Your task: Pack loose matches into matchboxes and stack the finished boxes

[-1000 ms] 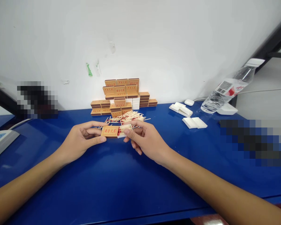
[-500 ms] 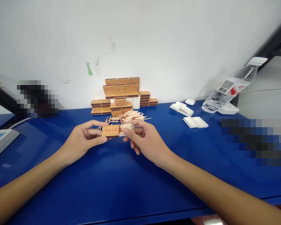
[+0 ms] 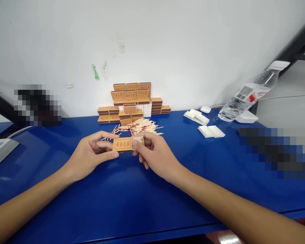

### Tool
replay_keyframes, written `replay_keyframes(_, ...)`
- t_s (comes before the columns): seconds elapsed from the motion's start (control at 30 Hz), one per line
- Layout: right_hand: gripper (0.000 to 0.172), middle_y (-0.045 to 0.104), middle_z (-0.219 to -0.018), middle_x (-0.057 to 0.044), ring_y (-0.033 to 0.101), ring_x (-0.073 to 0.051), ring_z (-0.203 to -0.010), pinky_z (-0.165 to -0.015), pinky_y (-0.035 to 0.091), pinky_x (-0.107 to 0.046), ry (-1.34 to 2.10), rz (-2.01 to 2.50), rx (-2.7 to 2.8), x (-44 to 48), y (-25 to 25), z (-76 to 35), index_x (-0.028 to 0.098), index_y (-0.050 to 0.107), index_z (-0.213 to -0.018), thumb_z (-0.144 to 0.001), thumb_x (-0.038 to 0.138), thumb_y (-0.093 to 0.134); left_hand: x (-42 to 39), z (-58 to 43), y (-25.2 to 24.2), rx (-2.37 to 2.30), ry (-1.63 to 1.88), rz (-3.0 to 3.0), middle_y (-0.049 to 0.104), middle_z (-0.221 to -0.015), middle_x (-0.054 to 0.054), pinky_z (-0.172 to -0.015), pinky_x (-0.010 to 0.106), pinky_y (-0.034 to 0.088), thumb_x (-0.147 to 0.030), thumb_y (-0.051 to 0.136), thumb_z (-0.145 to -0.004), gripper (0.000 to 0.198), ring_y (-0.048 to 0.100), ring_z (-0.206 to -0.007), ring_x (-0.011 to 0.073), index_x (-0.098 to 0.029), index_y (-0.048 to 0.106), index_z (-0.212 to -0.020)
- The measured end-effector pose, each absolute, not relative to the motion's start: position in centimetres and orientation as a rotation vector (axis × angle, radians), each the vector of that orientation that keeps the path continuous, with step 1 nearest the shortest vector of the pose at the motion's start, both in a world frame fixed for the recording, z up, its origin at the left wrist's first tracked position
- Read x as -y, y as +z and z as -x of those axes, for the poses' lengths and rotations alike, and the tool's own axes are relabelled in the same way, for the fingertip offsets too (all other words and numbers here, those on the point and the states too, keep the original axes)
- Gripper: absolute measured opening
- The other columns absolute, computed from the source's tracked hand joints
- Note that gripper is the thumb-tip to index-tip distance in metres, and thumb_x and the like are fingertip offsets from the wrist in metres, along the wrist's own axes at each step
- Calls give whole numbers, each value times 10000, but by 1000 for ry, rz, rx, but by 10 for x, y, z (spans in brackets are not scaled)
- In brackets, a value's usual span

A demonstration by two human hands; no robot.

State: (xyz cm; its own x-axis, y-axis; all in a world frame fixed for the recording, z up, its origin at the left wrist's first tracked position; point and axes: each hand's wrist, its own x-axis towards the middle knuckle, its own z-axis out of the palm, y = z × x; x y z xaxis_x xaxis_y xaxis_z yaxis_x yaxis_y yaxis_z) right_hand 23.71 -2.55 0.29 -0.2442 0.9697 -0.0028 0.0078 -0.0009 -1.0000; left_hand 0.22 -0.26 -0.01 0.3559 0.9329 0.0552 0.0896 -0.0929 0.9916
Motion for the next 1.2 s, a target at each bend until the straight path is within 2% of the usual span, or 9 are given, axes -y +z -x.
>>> replay_keyframes(0.13, 710, 688, -904, -66, 601, -156, -641, -464, 499, -277, 1317, 1108, 1433, 33, 0, -233, 167, 591, -1465, -1007, 705, 523, 5, -5, 2, -978, 955, -1495, 834, -850, 20, -644, 225, 532, -361, 942, -760, 501, 702, -667, 126, -215, 703, -1175)
replay_keyframes(0.23, 772, 675, -1319, -130, 676, -195, -858, -845, 614, -421, 1317, 1123, 1447, 42, -5, -230, 283, 385, -1654, -1038, 748, 387, 9, -10, 3, -990, 967, -1502, 841, -865, 36, -636, 242, 539, -363, 938, -762, 501, 725, -673, 147, -203, 700, -1172)
replay_keyframes(0.33, 780, 477, -1635, -90, 691, -233, -1083, -1129, 489, -529, 1482, 1033, 1450, 44, -12, -226, 411, 196, -1712, -1035, 774, 328, 14, -14, 4, -961, 963, -1509, 841, -850, 44, -666, 277, 576, -348, 934, -760, 473, 765, -707, 186, -191, 699, -1140)
replay_keyframes(0.47, 770, 315, -1752, -27, 530, -288, -1420, -1054, 558, -508, 1586, 868, 1374, 38, -19, -221, 482, 108, -1707, -1028, 792, 294, 15, -14, 7, -1016, 998, -1547, 846, -876, 52, -695, 315, 603, -373, 937, -752, 487, 780, -746, 216, -198, 717, -1149)
replay_keyframes(0.57, 768, 316, -1753, -38, 435, -293, -1506, -1036, 571, -494, 1526, 876, 1381, 38, -17, -220, 458, 144, -1711, -1031, 793, 263, 13, -12, 8, -1054, 1049, -1563, 850, -928, 59, -744, 348, 617, -412, 929, -763, 504, 791, -797, 236, -213, 722, -1176)
replay_keyframes(0.77, 754, 393, -1704, -75, 539, -281, -1381, -1076, 545, -511, 1573, 861, 1516, 51, -3, -220, 427, 121, -1722, -1057, 739, 295, 15, -12, 9, -1056, 1035, -1605, 849, -947, 60, -789, 367, 611, -428, 898, -809, 494, 782, -834, 238, -221, 727, -1223)
replay_keyframes(0.9, 775, 491, -1602, -125, 618, -276, -1201, -835, 624, -414, 1494, 890, 1452, 47, -2, -224, 382, 204, -1716, -1046, 735, 369, -5, 3, 14, -1096, 1087, -1719, 832, -1028, 64, -855, 358, 591, -421, 884, -820, 524, 763, -932, 231, -226, 735, -1283)
replay_keyframes(1.03, 718, 627, -1386, -136, 641, -223, -961, -666, 581, -341, 1303, 1063, 1396, 38, -3, -232, 308, 380, -1654, -1047, 686, 450, -51, 34, 16, -1390, 1288, -1885, 800, -1046, 78, -820, 340, 569, -462, 868, -798, 530, 715, -926, 218, -206, 775, -1252)
replay_keyframes(1.2, 581, 677, -1164, -110, 617, -189, -806, -553, 507, -299, 1207, 1087, 1449, 27, 1, -243, 242, 602, -1412, -1045, 671, 463, -95, 48, 12, -1520, 1185, -1981, 818, -961, 84, -759, 352, 554, -439, 831, -813, 504, 723, -841, 229, -189, 790, -1249)
